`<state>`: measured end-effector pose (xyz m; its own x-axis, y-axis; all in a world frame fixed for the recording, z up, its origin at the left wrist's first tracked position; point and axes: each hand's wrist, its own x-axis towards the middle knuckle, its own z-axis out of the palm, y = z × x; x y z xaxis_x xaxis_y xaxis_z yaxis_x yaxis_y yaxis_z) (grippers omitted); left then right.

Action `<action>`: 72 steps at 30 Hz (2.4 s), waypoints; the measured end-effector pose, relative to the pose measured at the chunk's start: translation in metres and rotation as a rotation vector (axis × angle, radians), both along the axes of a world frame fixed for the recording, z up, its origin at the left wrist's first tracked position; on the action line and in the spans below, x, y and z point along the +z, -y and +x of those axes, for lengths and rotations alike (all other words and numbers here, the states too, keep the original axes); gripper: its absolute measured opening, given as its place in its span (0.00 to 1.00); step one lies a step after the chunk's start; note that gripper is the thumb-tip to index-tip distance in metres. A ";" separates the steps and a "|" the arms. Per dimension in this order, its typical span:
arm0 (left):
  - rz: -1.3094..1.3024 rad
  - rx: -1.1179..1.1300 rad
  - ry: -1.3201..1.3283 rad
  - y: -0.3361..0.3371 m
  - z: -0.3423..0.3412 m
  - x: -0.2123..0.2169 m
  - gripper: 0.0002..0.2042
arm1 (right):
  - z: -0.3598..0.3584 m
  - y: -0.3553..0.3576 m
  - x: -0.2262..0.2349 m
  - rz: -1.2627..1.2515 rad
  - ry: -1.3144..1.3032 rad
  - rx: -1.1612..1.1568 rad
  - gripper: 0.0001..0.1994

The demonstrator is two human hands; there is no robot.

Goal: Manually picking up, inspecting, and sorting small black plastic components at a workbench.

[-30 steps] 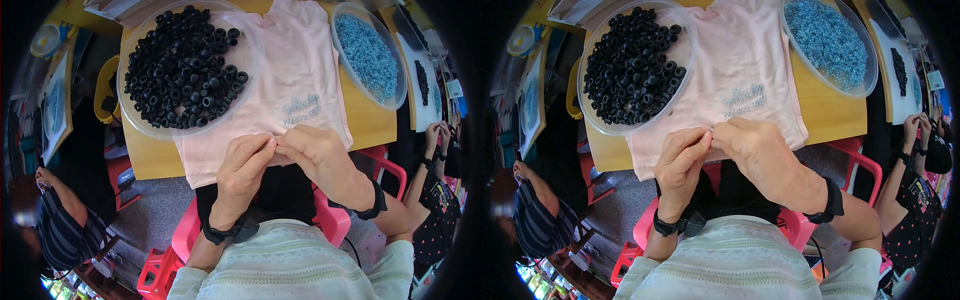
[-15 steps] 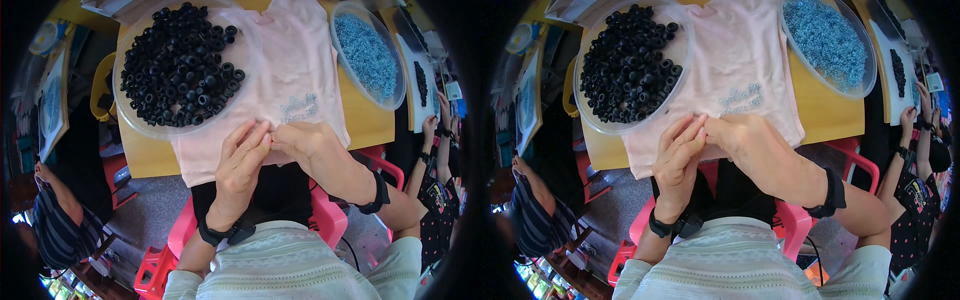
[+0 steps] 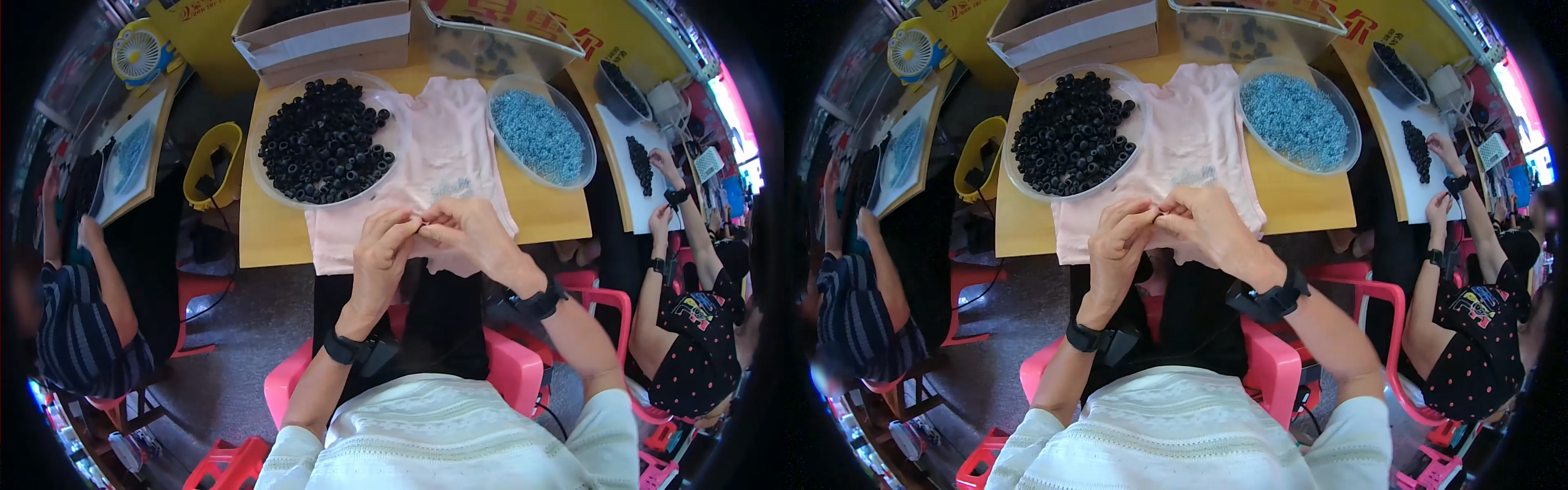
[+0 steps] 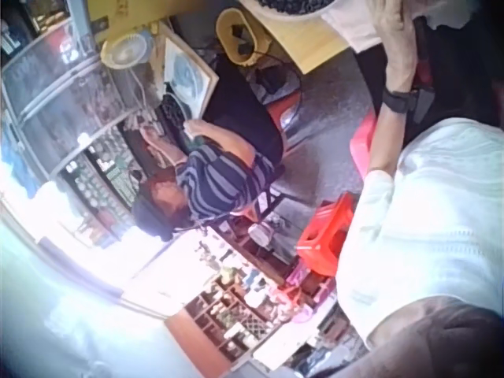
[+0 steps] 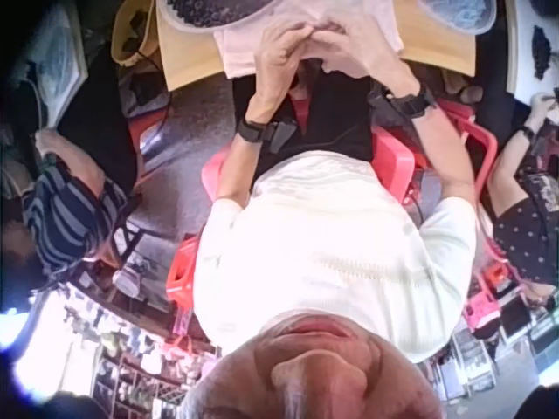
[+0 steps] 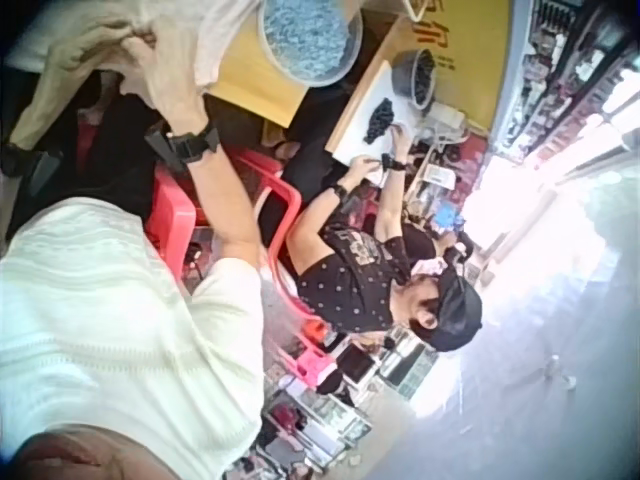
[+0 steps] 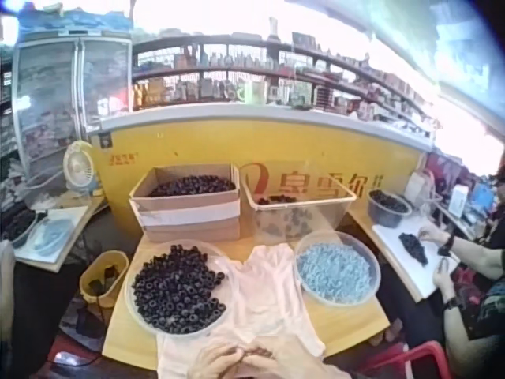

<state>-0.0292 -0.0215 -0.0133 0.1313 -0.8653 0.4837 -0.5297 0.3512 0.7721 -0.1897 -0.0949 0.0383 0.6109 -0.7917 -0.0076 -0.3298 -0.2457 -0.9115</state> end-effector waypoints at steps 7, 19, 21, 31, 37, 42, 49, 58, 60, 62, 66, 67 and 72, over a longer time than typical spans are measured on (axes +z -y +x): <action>-0.095 0.008 -0.050 -0.025 -0.009 0.023 0.17 | -0.008 -0.030 0.026 0.432 0.167 -0.076 0.12; 0.535 -0.481 -1.336 -0.056 -0.021 0.064 0.13 | -0.014 -0.065 0.057 -0.249 0.178 -0.102 0.15; 0.544 -0.547 -1.422 -0.058 -0.020 0.065 0.12 | -0.015 -0.066 0.058 -0.258 0.201 -0.089 0.15; 0.534 -0.543 -1.448 -0.063 -0.020 0.068 0.11 | -0.013 -0.073 0.066 -0.330 0.176 -0.102 0.15; 0.551 -0.525 -1.400 -0.059 -0.019 0.067 0.12 | -0.013 -0.067 0.063 -0.393 0.136 -0.077 0.15; 0.548 -0.475 -1.338 -0.042 -0.009 0.062 0.13 | -0.020 -0.031 0.080 -0.402 0.055 -0.136 0.14; 0.472 -0.336 -1.266 -0.021 0.012 0.046 0.14 | -0.013 0.102 0.113 -0.372 0.019 -0.311 0.15; 0.501 -0.190 -1.242 -0.008 0.021 0.034 0.13 | -0.029 0.256 0.094 -0.514 -0.055 -0.625 0.23; 0.506 -0.151 -1.232 -0.008 0.025 0.034 0.13 | -0.022 0.246 0.090 -0.541 0.000 -0.612 0.23; 0.512 -0.132 -1.231 -0.007 0.026 0.033 0.12 | -0.026 0.226 0.093 -0.540 0.001 -0.571 0.17; 0.522 -0.151 -1.255 -0.005 0.024 0.028 0.12 | -0.049 0.178 0.090 -0.331 -0.153 -0.373 0.14; 0.517 -0.153 -1.263 -0.004 0.024 0.026 0.12 | -0.051 0.165 0.087 -0.285 -0.207 -0.331 0.12; 0.497 -0.180 -1.273 -0.007 0.028 0.018 0.12 | -0.016 0.101 0.056 -0.360 -0.206 -0.052 0.08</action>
